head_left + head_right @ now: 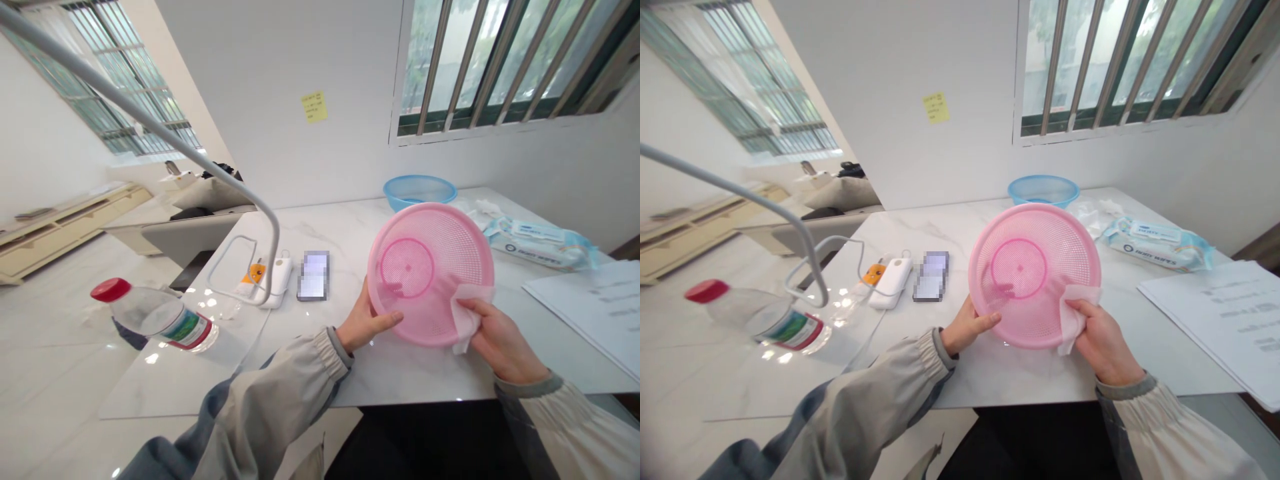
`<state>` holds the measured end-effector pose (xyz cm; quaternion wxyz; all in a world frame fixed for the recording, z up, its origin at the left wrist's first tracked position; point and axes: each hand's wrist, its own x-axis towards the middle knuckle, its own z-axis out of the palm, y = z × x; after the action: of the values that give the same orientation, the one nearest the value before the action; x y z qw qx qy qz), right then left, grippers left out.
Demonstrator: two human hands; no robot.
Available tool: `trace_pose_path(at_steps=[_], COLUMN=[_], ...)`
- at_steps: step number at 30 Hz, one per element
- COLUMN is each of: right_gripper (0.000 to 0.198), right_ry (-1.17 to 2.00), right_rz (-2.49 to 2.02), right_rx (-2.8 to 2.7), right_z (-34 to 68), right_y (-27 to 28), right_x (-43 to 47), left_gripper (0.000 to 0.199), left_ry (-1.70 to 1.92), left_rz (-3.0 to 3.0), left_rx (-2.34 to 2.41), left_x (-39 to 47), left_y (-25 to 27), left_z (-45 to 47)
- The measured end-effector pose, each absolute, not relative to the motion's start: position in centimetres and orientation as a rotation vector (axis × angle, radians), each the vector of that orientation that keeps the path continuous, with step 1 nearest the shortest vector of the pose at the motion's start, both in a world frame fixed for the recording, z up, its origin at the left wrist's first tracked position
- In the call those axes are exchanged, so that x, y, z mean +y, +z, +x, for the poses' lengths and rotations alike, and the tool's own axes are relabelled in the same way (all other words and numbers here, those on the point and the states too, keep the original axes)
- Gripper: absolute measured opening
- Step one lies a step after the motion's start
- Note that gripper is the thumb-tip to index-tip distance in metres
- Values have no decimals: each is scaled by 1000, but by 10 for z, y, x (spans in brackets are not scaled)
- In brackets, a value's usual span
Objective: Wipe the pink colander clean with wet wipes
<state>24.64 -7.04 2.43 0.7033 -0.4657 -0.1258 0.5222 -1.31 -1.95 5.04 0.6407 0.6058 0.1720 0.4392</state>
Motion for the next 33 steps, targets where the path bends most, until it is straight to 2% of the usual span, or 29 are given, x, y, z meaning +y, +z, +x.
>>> trace_pose_path(at_steps=[5, 11, 17, 25, 33], right_gripper=[45, 45, 46, 41, 38], right_ry=[1090, 1104, 1194, 1165, 1117], right_rz=[-1132, -1063, -991, -1026, -1052], right_rx=[-269, -128, -116, -204, -249], right_z=[250, 215, 197, 227, 238], right_y=[31, 32, 34, 49, 35], right_x=[-69, -76, -83, -73, -72], left_gripper=[120, 149, 127, 118, 110], left_ry=[949, 859, 964, 985, 1022], left_rz=[1379, 1393, 1437, 1490, 1475], left_rx=[365, 263, 288, 372, 368], left_x=[-19, -28, -29, -25, -23], left_y=[47, 38, 43, 38, 34], left_z=[-14, -3, -1, -11, -12])
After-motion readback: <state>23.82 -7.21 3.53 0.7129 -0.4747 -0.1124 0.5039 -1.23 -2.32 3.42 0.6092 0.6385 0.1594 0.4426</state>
